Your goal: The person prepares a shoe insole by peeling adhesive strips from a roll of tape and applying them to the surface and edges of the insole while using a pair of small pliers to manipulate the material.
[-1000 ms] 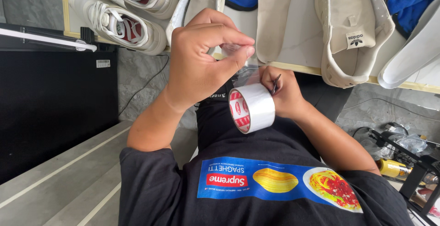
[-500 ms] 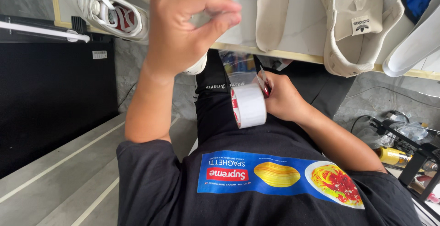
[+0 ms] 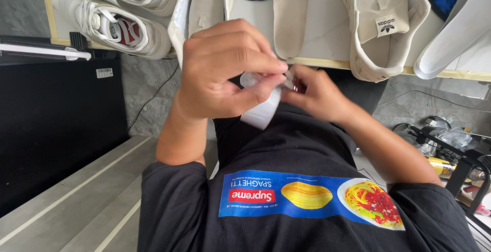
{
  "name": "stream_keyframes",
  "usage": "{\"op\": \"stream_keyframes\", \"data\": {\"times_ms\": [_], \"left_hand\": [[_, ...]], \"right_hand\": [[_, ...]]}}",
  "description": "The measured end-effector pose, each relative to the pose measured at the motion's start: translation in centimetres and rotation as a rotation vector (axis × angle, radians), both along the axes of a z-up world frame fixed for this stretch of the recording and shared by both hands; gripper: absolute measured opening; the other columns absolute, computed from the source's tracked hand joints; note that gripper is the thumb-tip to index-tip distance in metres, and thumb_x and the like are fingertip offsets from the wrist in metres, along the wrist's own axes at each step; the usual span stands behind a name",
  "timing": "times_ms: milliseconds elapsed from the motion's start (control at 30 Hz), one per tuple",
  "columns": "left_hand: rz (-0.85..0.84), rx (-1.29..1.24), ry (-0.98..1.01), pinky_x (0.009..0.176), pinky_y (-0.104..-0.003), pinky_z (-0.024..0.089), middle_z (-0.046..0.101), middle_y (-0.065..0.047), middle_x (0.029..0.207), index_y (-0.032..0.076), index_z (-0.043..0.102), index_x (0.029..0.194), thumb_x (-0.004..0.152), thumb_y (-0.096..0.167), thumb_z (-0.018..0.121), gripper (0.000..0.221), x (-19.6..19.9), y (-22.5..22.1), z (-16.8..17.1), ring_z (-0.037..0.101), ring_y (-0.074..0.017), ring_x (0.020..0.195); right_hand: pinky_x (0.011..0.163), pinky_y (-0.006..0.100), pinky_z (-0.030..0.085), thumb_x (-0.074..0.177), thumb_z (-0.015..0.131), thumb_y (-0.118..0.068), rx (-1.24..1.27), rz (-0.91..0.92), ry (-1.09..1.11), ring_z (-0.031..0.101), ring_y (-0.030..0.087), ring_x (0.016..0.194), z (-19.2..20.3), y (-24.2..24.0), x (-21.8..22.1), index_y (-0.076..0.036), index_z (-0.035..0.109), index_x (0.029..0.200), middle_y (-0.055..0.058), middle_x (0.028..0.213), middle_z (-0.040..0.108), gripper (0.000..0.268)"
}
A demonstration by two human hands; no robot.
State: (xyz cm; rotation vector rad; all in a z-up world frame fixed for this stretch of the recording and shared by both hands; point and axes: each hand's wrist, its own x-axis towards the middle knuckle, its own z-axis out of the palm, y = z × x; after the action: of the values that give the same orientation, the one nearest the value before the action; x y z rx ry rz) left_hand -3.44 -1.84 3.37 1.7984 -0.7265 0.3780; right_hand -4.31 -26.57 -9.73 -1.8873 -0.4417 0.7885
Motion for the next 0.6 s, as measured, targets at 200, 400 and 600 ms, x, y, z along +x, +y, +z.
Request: {"op": "stream_keyframes", "data": {"times_ms": [200,400,600], "left_hand": [[0.005,0.232,-0.085,0.071,-0.03,0.054,0.07,-0.006,0.088,0.006,0.074,0.099,0.092,0.002,0.086,0.015,2.0,1.2,0.8,0.07,-0.0208,0.087],[0.057,0.339,-0.114,0.072,-0.033,0.052,0.072,-0.004,0.088,0.007,0.076,0.097,0.097,0.005,0.089,0.013,5.3,2.3,-1.7,0.068,-0.0192,0.081],[0.098,0.248,-0.109,0.075,-0.027,0.058,0.076,-0.006,0.098,0.003,0.075,0.102,0.097,-0.002,0.079,0.008,6.7,2.8,-3.4,0.075,-0.0177,0.087]], "right_hand": [[0.062,0.036,0.051,0.089,0.083,-0.021,-0.173,-0.123,-0.394,0.063,0.025,0.063,2.0,0.3,4.4,0.001,0.066,0.1,0.014,0.074,0.064,0.03],[0.065,0.034,0.054,0.09,0.081,-0.02,-0.166,-0.16,-0.437,0.068,0.024,0.067,4.3,-0.7,5.7,0.003,0.067,0.109,0.012,0.077,0.067,0.033],[0.065,0.037,0.055,0.091,0.082,-0.024,-0.236,0.027,-0.478,0.069,0.029,0.066,4.8,0.2,7.8,0.001,0.073,0.112,0.014,0.077,0.07,0.034]]}}
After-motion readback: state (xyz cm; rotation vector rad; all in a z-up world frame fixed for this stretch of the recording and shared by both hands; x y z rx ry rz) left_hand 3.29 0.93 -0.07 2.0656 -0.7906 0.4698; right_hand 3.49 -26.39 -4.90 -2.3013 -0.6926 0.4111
